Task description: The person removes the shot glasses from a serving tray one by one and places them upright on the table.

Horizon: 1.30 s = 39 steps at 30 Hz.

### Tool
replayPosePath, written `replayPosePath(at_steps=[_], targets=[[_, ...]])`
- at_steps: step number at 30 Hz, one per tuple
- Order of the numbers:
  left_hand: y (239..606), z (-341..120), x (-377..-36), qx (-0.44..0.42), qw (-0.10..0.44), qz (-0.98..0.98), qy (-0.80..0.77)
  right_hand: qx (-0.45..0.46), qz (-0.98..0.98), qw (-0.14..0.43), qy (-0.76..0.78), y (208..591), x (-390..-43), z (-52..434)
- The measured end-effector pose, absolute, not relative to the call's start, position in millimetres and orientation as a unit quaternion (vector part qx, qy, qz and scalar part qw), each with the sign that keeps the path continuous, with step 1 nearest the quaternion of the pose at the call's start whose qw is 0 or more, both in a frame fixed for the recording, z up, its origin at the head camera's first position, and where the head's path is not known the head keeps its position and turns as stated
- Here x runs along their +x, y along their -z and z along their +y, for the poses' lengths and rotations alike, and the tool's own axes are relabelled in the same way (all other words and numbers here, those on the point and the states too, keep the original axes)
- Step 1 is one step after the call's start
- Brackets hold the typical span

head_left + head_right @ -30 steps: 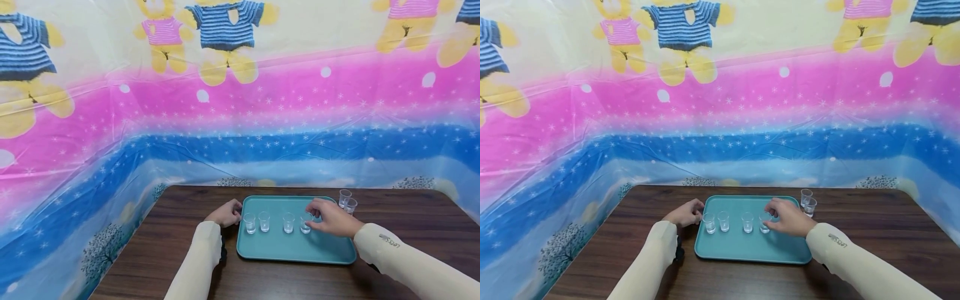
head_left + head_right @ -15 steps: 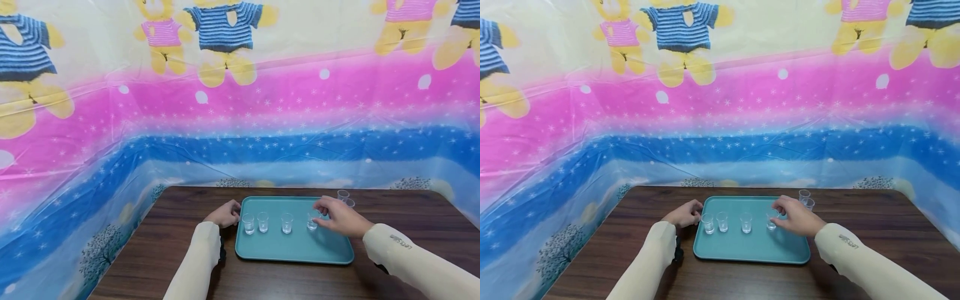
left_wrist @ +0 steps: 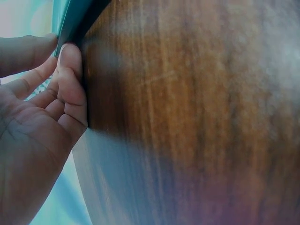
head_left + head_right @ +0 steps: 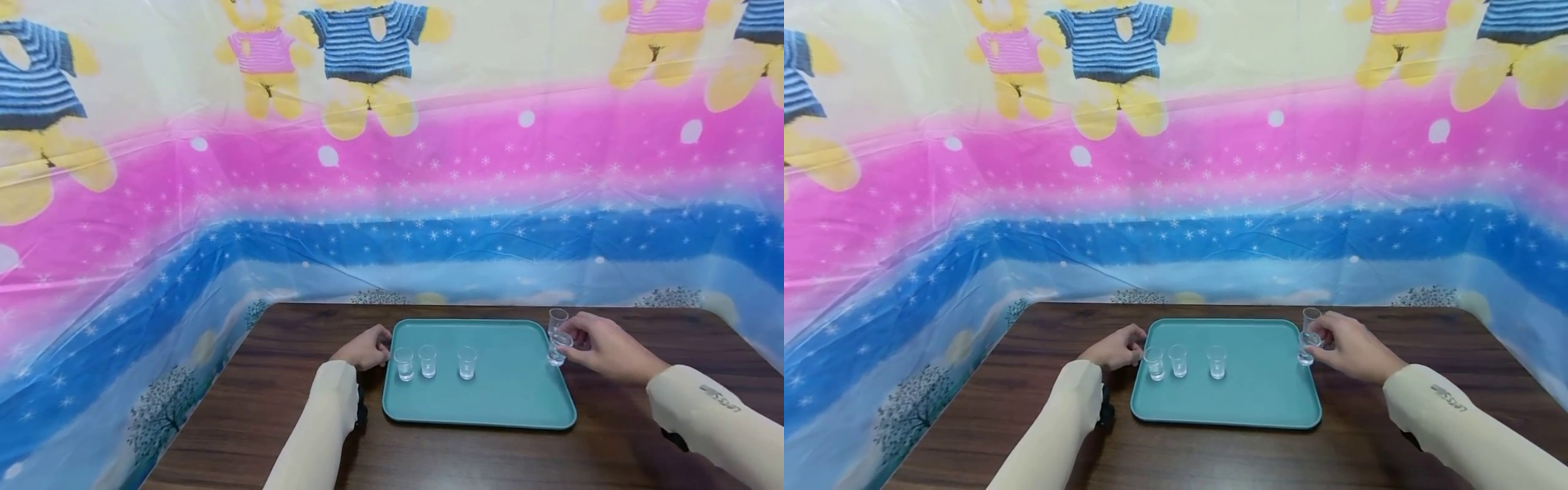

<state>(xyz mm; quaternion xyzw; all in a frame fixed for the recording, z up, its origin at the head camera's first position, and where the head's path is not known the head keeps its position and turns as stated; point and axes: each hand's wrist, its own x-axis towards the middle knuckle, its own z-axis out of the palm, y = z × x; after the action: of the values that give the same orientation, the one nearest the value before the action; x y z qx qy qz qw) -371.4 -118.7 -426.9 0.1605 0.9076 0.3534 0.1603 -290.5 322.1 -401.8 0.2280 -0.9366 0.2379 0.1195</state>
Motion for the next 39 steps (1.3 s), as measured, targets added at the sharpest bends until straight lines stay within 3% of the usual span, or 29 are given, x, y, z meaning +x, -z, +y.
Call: replayPosePath(at_steps=[30, 39], targets=[[424.7, -116.1, -363.6, 0.150, 0.165, 0.907, -0.356, 0.160, -0.955, 0.093, -0.229, 409.9, -287.7, 347.4], [423.7, -116.2, -363.8, 0.149, 0.162, 0.907, -0.358, 0.190, -0.949, 0.128, -0.216, 397.0, -291.0, 341.0]])
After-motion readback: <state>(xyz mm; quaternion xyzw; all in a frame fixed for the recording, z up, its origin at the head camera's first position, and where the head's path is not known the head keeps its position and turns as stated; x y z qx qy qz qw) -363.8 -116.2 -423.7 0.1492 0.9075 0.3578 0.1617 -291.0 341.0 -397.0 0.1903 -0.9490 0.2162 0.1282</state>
